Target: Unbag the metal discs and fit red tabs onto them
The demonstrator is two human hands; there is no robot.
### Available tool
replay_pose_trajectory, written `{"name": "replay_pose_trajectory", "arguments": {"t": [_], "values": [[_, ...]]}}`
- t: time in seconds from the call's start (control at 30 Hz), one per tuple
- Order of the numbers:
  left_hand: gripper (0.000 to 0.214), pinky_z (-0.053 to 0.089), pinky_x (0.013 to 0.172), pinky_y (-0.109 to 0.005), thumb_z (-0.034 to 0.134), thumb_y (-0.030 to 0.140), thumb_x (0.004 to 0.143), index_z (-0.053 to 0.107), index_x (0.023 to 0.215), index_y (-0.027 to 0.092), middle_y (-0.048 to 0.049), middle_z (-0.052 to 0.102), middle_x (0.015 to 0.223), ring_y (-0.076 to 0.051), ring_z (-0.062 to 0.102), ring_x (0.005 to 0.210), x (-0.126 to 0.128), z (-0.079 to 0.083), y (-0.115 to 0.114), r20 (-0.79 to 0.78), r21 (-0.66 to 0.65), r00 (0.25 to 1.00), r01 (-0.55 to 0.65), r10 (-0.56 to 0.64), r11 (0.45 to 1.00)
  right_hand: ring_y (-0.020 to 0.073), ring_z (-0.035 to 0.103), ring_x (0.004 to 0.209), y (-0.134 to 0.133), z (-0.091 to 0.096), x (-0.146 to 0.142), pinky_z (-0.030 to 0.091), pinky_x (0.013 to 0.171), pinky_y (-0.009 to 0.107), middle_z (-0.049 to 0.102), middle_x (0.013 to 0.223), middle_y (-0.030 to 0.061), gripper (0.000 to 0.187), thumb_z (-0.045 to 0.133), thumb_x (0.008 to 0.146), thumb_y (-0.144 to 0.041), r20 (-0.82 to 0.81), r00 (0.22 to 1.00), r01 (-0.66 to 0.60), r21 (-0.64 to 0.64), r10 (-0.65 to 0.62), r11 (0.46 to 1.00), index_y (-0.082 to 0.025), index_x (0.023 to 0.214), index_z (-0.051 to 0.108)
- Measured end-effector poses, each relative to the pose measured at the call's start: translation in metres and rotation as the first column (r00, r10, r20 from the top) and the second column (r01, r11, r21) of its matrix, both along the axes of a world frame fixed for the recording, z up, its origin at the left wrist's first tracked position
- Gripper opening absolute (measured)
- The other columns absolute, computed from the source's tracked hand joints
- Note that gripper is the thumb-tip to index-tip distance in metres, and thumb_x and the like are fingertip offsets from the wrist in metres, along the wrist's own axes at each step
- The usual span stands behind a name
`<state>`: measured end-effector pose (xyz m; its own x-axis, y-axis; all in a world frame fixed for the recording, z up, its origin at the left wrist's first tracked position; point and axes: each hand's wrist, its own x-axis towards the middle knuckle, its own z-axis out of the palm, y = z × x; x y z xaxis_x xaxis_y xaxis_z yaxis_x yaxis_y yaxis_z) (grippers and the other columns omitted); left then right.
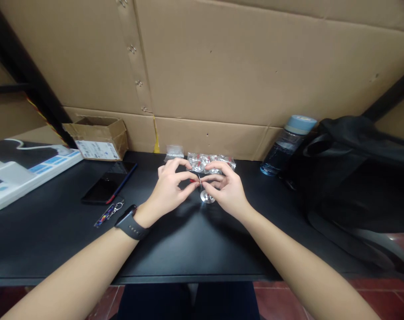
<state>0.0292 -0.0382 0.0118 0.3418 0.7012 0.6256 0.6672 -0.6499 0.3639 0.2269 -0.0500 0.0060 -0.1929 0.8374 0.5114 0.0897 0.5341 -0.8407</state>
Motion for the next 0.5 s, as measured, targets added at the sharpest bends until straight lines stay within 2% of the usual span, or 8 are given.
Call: {"name": "replay_pose_trajectory", "arguments": {"t": [0.37,0.43,0.5], "values": [[0.012,0.037,0.097,-0.043,0.065,0.033,0.09,0.074,0.09,0.026,-0.0055,0.062,0.116,-0.026,0.055,0.113,-0.0003,-0.0015,0.0012,-0.037,-0.025,0.999,0.026,-0.027,0.999,0.0116,0.07,0.083,0.0019,-0.0047,-0.0002,0.059,0.063,0.02,0.048,0.125,0.0057,0.034,0.072,0.081,-0.024,0.002,1.0,0.015,-0.04,-0.015,0.999,-0.027,0.112,0.06],[0.013,0.037,0.099,-0.043,0.064,0.029,0.088,0.071,0.098,0.026,-0.0057,0.061,0.119,-0.027,0.054,0.115,-0.0004,-0.0006,-0.0003,-0.036,-0.052,0.998,0.049,-0.051,0.997,0.0112,0.07,0.083,0.002,-0.0042,0.0002,0.058,0.062,0.02,0.048,0.125,0.0056,0.035,0.071,0.08,-0.022,0.002,1.0,0.012,-0.045,-0.012,0.999,-0.027,0.113,0.06],[0.03,0.036,0.102,-0.044,0.065,0.027,0.083,0.065,0.113,0.026,-0.0064,0.058,0.125,-0.028,0.051,0.12,-0.0006,0.0006,-0.0021,-0.049,-0.09,0.994,0.096,-0.101,0.991,0.0108,0.069,0.082,0.0013,-0.0026,0.0006,0.056,0.06,0.019,0.047,0.124,0.0056,0.036,0.07,0.079,-0.02,0.007,1.0,0.018,-0.041,-0.018,0.999,-0.027,0.114,0.06]]}}
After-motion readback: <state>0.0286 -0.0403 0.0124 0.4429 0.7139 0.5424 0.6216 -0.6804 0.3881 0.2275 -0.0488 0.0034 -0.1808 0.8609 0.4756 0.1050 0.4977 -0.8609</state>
